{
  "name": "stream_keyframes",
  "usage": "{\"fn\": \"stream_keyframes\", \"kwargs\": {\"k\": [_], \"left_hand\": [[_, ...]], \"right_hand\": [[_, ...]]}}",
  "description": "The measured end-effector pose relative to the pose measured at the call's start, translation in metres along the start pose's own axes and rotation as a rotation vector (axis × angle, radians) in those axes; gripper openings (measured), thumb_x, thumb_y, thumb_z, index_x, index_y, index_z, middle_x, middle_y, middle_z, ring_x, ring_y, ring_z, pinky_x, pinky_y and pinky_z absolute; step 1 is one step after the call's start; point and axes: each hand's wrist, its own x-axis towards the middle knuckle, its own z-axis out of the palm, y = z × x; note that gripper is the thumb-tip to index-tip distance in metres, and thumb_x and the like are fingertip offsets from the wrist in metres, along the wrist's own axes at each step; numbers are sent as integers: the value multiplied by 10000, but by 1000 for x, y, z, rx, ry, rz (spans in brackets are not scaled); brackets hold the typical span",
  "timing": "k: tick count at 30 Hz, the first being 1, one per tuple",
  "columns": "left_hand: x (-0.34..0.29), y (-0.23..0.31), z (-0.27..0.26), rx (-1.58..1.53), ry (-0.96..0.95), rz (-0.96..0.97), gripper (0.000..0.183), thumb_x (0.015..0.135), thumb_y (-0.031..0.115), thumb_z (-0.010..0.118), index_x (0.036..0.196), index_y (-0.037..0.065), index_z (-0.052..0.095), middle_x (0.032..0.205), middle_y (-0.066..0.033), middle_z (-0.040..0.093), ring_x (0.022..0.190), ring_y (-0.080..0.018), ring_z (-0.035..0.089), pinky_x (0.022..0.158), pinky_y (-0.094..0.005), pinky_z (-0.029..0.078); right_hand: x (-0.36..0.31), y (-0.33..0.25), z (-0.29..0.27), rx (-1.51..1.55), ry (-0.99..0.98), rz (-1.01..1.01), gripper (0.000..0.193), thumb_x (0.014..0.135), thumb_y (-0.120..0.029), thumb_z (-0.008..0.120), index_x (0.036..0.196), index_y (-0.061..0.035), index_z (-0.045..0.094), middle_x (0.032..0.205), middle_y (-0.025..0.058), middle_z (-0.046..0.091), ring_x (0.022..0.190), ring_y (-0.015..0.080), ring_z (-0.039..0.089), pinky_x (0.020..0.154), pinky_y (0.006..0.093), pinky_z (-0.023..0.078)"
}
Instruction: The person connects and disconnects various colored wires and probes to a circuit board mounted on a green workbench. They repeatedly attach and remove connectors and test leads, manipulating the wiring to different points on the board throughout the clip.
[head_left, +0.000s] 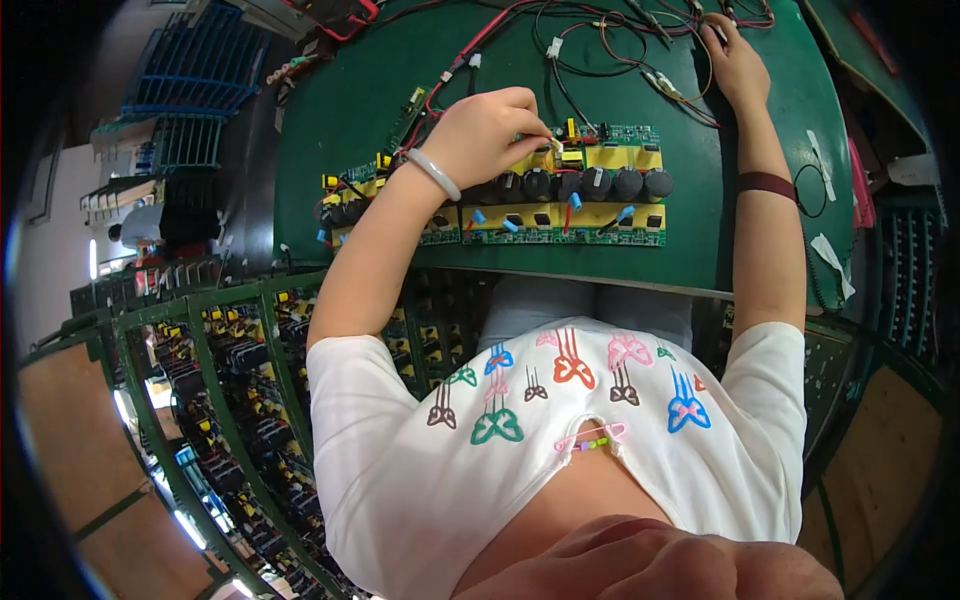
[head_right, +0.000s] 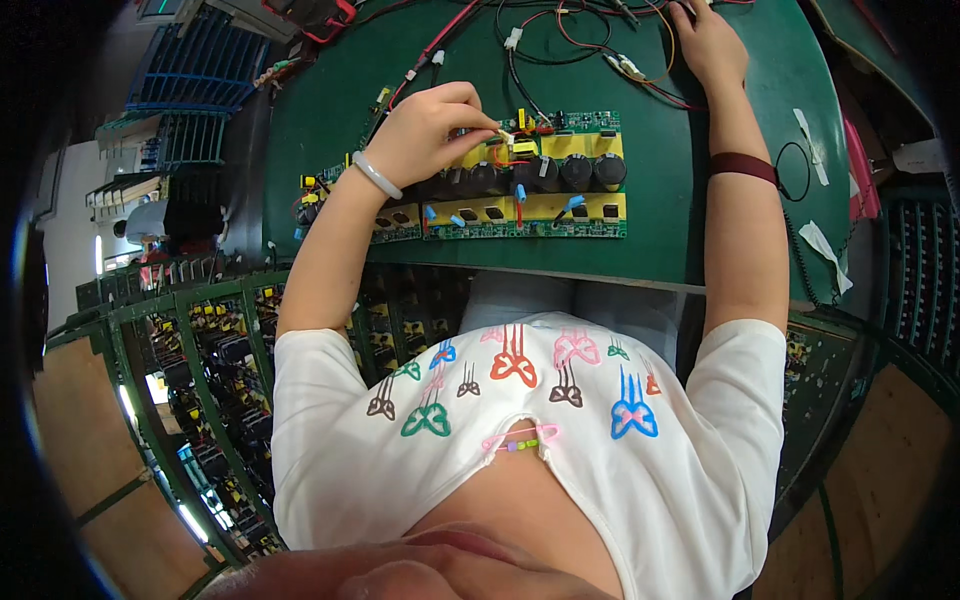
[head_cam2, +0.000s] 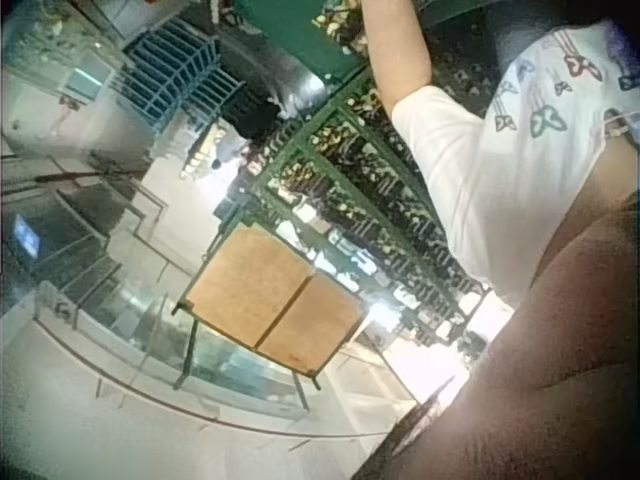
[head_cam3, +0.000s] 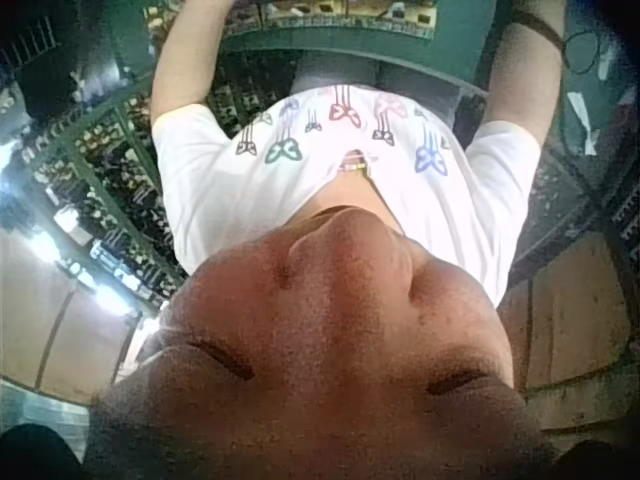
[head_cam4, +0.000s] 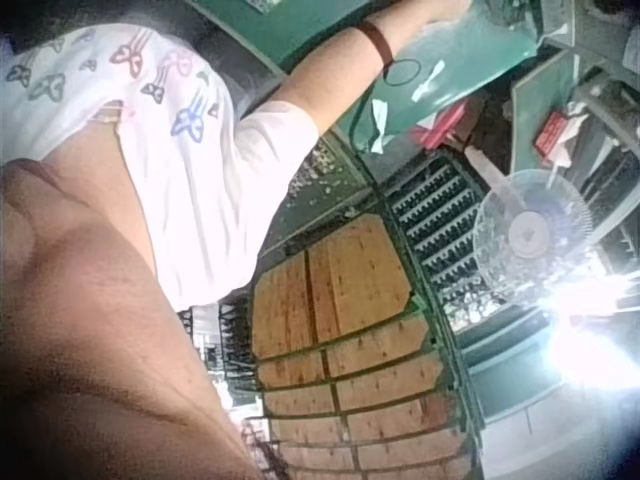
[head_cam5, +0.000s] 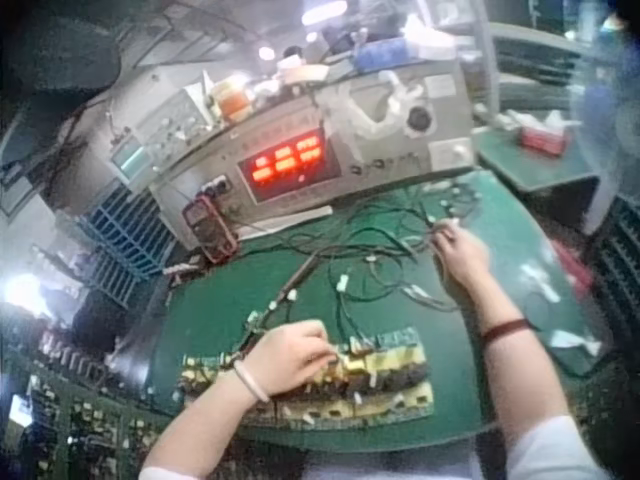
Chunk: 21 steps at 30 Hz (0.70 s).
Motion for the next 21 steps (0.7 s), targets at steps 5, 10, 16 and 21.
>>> {"fn": "stream_keyframes", "kwargs": {"k": [5,10,16,21], "left_hand": [[-2,-2,-2,15,88,19,72,857,108,724,884,41,722,826,-59,598,702,-219,621,634,-327,508],[-8,-10,-4,15,98,-78,74,866,117,710,886,45,716,834,-61,586,735,-235,621,660,-338,508],[-3,-10,7,47,6,-19,92,856,141,718,871,51,716,837,-77,583,768,-261,633,692,-367,517],[-1,-10,14,65,-19,-23,120,858,167,714,860,47,714,840,-76,588,770,-265,643,699,-371,525]], "right_hand": [[0,1,0,5,9,-5,382,976,-568,473,1292,-376,570,871,92,691,879,330,686,722,432,510],[-1,-1,0,-15,-6,20,395,974,-587,471,1294,-380,570,850,84,684,869,326,687,719,431,509],[3,3,0,-22,-20,10,404,973,-602,461,1299,-388,567,885,94,698,889,331,690,727,435,510],[4,2,-1,-48,-46,46,416,971,-615,451,1307,-396,561,950,105,715,921,340,691,749,436,514]]}}
